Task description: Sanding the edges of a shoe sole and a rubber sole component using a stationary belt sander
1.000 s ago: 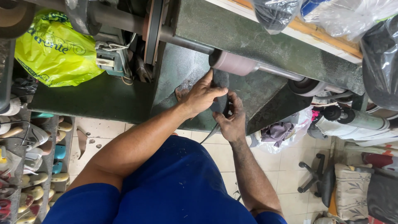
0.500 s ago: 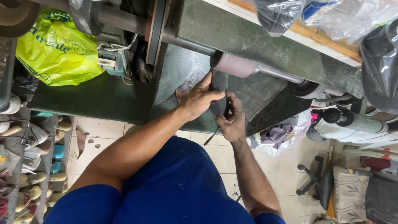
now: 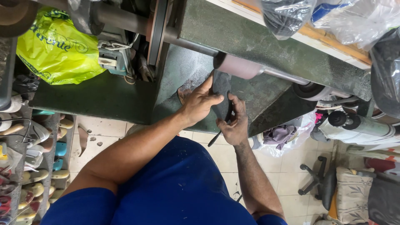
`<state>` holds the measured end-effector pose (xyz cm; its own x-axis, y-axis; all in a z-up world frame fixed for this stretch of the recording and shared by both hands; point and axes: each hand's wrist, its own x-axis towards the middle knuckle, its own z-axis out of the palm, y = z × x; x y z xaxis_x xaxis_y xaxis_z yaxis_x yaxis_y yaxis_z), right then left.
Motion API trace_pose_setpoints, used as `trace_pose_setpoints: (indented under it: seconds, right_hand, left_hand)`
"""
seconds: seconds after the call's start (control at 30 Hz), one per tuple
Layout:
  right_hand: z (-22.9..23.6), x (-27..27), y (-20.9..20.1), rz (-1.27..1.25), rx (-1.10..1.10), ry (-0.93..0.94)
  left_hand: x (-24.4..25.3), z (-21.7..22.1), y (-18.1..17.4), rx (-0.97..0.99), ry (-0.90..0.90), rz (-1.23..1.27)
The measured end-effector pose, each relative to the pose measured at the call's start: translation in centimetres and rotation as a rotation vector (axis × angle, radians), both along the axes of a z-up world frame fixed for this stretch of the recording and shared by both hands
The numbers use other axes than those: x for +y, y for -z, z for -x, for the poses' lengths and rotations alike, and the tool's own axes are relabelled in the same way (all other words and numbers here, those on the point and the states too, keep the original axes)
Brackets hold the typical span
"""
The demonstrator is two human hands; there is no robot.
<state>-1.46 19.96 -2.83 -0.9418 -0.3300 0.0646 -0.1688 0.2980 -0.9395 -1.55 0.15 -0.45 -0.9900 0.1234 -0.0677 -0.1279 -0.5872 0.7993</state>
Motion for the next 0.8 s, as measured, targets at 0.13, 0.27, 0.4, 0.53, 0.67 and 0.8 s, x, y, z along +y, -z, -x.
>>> trace_pose_setpoints:
  seconds: [0.13, 0.27, 0.4, 0.53, 0.67, 0.8]
  right_hand:
    - [0.2, -0.1, 0.3, 0.041, -0.053, 0.027]
    - [0.7, -1.5, -1.9, 0.068, -0.104, 0.037]
    - [1.5, -2.1, -2.1, 0.078, -0.121, 0.032]
    - [2.4, -1.4, -0.7, 0.092, -0.113, 0.016]
    - [1.9, -1.3, -1.4, 0.13, -0.119, -0.014]
    - [1.7, 0.8, 1.8, 0.138, -0.107, -0.034]
  left_hand:
    - [1.2, 1.6, 2.7, -0.024, 0.002, -0.005]
    - [0.8, 1.9, -0.1, -0.106, 0.005, 0.009]
    - [2.1, 4.0, 4.2, -0.094, 0.005, -0.01]
    - [2.8, 4.9, 5.9, -0.101, -0.011, -0.006]
    - [1.7, 2.8, 2.0, -0.085, -0.029, 0.001]
    - [1.2, 1.2, 1.3, -0.05, -0.021, -0.035]
